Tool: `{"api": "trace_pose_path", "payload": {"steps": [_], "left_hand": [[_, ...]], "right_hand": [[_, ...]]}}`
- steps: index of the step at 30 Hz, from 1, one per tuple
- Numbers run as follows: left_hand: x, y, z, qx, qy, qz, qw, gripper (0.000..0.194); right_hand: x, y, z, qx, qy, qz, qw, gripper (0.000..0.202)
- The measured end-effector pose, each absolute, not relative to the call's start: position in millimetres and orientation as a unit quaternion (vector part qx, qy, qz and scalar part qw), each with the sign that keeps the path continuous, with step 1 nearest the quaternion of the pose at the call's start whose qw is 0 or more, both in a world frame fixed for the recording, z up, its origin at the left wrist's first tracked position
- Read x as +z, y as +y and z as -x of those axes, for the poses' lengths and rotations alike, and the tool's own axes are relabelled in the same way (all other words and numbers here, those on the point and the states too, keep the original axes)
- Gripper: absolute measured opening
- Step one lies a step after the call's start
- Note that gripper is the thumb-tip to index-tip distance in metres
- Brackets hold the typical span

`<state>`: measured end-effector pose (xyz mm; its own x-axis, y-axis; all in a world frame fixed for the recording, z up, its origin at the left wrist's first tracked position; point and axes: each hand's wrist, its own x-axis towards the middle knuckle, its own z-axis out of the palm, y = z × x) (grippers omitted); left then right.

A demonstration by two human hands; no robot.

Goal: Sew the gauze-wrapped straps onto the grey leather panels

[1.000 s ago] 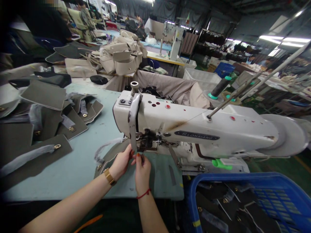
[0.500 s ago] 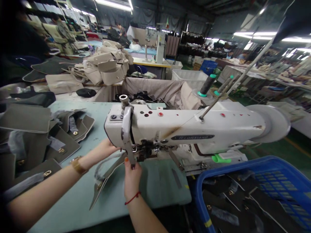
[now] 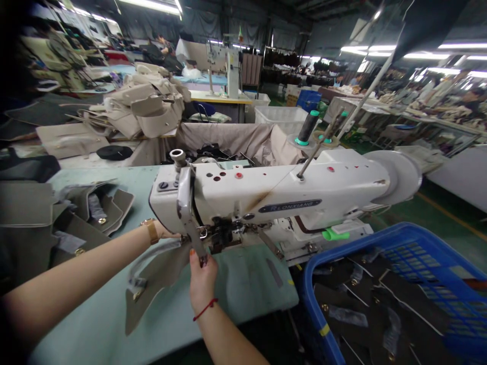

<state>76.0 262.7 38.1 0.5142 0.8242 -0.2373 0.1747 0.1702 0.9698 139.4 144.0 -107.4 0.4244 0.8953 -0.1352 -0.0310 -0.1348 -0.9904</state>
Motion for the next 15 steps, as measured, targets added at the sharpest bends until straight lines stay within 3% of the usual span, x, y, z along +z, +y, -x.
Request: {"api": "trace_pose_path", "payload": {"steps": [6, 15], "left_hand": [[26, 244, -74, 0.226, 0.385, -0.586, 0.676, 0.03], [-39, 208, -70, 0.3, 0.416, -0.514, 0.688, 0.03]], "right_hand": [[-101, 137, -153, 0.426, -0.354, 0.62, 0.556, 0.04], [-84, 135, -205, 0.552, -0.388, 0.551, 0.491, 0.031]]}}
